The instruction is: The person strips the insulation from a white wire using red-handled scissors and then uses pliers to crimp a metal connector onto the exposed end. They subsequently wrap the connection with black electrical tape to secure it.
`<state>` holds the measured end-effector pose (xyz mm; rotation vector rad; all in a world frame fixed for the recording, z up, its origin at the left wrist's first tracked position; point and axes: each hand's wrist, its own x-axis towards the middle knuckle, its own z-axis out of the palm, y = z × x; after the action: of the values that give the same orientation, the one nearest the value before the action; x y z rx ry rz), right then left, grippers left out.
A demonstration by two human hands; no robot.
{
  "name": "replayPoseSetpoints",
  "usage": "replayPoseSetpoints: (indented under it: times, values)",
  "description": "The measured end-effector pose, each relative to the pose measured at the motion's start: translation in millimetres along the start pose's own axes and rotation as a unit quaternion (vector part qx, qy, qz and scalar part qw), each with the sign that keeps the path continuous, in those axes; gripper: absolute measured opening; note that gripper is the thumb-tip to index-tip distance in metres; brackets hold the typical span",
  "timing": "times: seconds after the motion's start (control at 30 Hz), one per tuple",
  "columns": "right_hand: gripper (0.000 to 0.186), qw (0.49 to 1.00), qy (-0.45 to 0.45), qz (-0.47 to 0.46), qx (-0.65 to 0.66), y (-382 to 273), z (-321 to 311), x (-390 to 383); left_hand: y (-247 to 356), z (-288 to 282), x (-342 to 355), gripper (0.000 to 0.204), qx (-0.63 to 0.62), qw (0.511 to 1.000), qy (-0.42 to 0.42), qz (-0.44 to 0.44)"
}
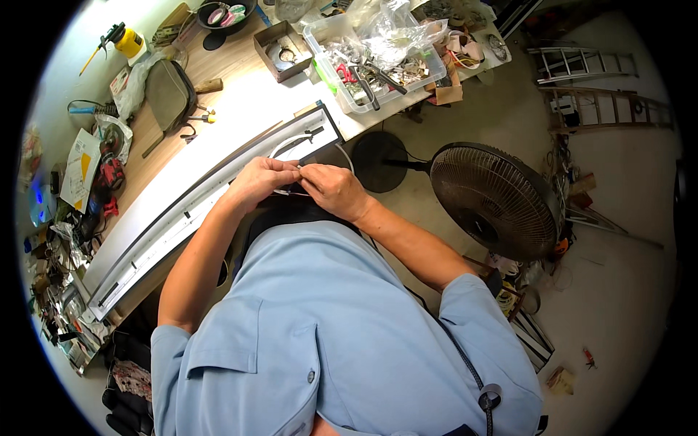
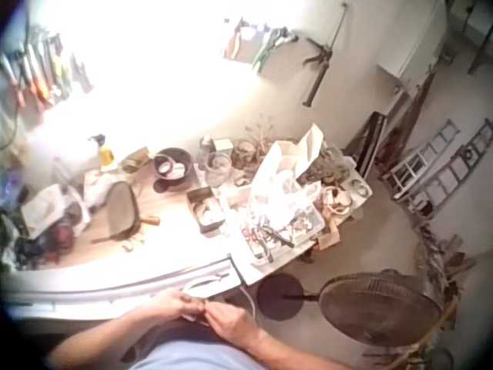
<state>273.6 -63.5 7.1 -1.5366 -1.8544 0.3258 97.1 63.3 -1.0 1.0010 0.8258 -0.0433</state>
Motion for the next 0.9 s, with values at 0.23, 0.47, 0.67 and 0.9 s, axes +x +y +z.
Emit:
replayPoseSetpoints:
  times: [0.23,0.47,0.67,0.9]
  values:
    - [0.013,0.999,0.035,-0.016,-0.011,6.8,4.0,2.9,24.5,8.4,-16.8,0.027,0.126,0.988,0.007,0.089]
    - [0.012,0.999,0.034,-0.01,0.026,4.6,1.8,11.9,19.2,14.8,-14.1,0.022,0.294,0.918,0.108,0.244]
    - [0.013,0.998,0.043,-0.018,0.045,0.8,-1.2,19.4,8.3,17.4,-3.1,0.022,0.315,0.876,0.152,0.334]
    - [0.009,0.999,0.026,-0.004,0.041,9.4,4.1,18.0,8.5,6.5,-2.1,0.038,0.246,0.937,0.058,0.239]
